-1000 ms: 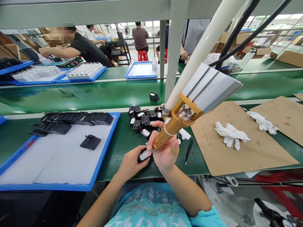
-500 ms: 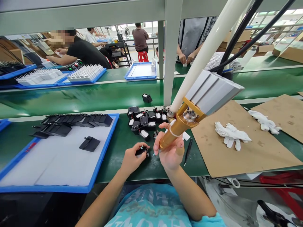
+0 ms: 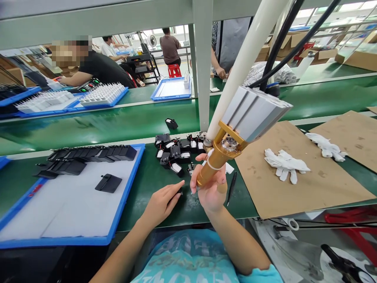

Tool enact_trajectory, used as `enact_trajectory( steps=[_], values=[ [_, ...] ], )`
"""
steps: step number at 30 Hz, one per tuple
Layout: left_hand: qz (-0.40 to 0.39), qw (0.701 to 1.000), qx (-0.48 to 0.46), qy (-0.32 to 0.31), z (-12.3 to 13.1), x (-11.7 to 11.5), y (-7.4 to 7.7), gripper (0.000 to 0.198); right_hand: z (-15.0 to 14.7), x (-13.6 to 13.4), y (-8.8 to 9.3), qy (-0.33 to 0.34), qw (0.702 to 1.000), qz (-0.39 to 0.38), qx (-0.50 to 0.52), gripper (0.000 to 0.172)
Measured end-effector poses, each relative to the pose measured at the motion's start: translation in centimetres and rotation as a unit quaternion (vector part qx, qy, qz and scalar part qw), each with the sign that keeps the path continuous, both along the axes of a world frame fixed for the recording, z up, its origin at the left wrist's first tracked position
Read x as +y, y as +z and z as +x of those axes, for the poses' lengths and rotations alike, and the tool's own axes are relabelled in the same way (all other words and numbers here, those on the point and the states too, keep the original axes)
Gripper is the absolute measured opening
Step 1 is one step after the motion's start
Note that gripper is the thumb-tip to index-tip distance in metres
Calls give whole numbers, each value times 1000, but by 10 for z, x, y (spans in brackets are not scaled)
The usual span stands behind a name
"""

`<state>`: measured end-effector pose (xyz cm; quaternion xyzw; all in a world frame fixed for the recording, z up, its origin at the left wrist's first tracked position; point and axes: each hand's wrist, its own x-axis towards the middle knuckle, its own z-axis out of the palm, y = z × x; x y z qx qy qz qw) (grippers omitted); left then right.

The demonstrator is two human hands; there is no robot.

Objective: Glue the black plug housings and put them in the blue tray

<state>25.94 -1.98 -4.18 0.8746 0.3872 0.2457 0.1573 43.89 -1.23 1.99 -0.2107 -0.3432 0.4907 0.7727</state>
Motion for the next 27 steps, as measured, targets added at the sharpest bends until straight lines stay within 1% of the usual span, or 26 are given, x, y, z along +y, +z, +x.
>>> enact_trajectory(
  steps=[3, 6, 8, 10, 12, 14, 16, 17, 18, 19, 20, 21, 22, 23, 24, 25, 26, 27],
  values=[
    [-11, 1000, -11, 5, 2, 1, -7, 41, 1, 0, -1, -1, 1000, -1, -2, 38],
    [-6, 1000, -1, 23, 5, 2, -9, 30, 1, 0, -2, 3, 1000, 0, -1, 37],
    [17, 998, 40, 46, 9, 1, -9, 22, 1, 1, -3, 7, 1000, 0, 2, 36],
    [46, 991, 95, 78, 14, -2, -10, 19, 1, 1, -3, 6, 1000, 1, 5, 36],
    [71, 982, 139, 109, 19, -5, -13, 19, 2, 1, -3, 3, 1000, -1, 5, 36],
    [85, 976, 151, 132, 24, -8, -16, 20, 4, 0, -2, 0, 1000, -5, 5, 37],
    [77, 978, 129, 146, 28, -8, -19, 20, 6, -2, -2, -2, 1000, -12, 5, 37],
    [59, 981, 103, 152, 28, -8, -19, 19, 7, -3, -2, -4, 1000, -13, 4, 36],
    [26, 985, 63, 158, 27, -6, -19, 18, 8, -3, -2, -8, 1000, -12, 2, 36],
    [-26, 986, 10, 166, 26, -5, -19, 17, 9, -4, -2, -12, 1000, -10, -1, 35],
    [-97, 978, -58, 177, 23, -3, -17, 17, 10, -4, -3, -16, 1000, -8, -4, 35],
    [-185, 954, -141, 189, 20, -1, -15, 19, 11, -5, -3, -19, 1000, -4, -7, 36],
    [-280, 909, -233, 201, 17, 0, -12, 24, 12, -5, -4, -19, 1000, -2, -9, 36],
    [-372, 844, -325, 208, 13, 0, -8, 29, 13, -6, -5, -18, 1000, -1, -10, 37],
    [-448, 768, -408, 206, 10, 0, -5, 34, 14, -6, -6, -17, 1000, 0, -11, 37],
    [-501, 695, -477, 196, 7, -1, -1, 37, 16, -6, -6, -17, 1000, 0, -12, 38],
    [-533, 633, -531, 179, 5, -2, 2, 39, 17, -6, -7, -20, 1000, 1, -14, 38],
    [-551, 590, -569, 159, 4, -3, 5, 40, 18, -6, -8, -23, 1000, 0, -15, 39]
  ],
)
